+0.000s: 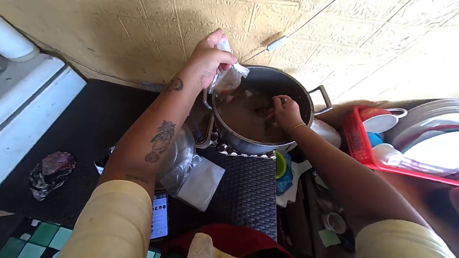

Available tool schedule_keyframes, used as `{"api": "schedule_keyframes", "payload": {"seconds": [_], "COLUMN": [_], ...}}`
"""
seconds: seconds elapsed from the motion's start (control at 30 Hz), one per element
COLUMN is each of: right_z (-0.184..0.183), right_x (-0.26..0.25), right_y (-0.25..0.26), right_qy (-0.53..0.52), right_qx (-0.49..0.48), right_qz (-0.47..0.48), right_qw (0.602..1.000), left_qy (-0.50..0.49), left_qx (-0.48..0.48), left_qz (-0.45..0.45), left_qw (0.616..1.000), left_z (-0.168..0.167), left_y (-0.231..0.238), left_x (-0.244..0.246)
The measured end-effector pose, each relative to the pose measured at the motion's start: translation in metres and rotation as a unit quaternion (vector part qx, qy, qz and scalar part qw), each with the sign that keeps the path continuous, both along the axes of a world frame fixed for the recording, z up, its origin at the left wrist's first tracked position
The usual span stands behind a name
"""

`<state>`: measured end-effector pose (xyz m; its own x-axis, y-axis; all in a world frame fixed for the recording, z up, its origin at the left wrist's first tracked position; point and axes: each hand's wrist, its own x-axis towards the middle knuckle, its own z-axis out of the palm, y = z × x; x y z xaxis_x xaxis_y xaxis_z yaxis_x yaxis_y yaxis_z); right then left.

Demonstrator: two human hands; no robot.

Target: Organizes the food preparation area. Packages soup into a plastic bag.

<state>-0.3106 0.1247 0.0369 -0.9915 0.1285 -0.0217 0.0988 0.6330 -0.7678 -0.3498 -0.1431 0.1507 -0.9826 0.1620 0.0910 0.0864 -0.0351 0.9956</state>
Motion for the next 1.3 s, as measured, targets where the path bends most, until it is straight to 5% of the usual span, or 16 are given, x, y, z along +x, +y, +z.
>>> {"api": "schedule_keyframes", "payload": {"seconds": [0.2,0.43,1.3], "right_z": [-0.005,0.008,0.006], "right_x": [-0.004,0.011,0.024], "right_y": [-0.006,-0.003,0.007], "right_qy": [-0.022,0.0,0.055], "right_qx": [-0.207,-0.309,-0.34], "right_qz": [-0.084,-0.126,-0.128], "right_qw": [0.974,0.943,0.93], "left_qy": [0.013,0.02,0.021], "left_qx": [0.016,0.028,-0.004], "left_qz": [-0.009,-0.005,-0.025], "left_qw": [1.0,0.999,0.999], "left_z": [0.008,0.014,0.015], "left_y": [-0.001,-0.005,-0.015], "left_x": [0.005,0.006,0.01]}}
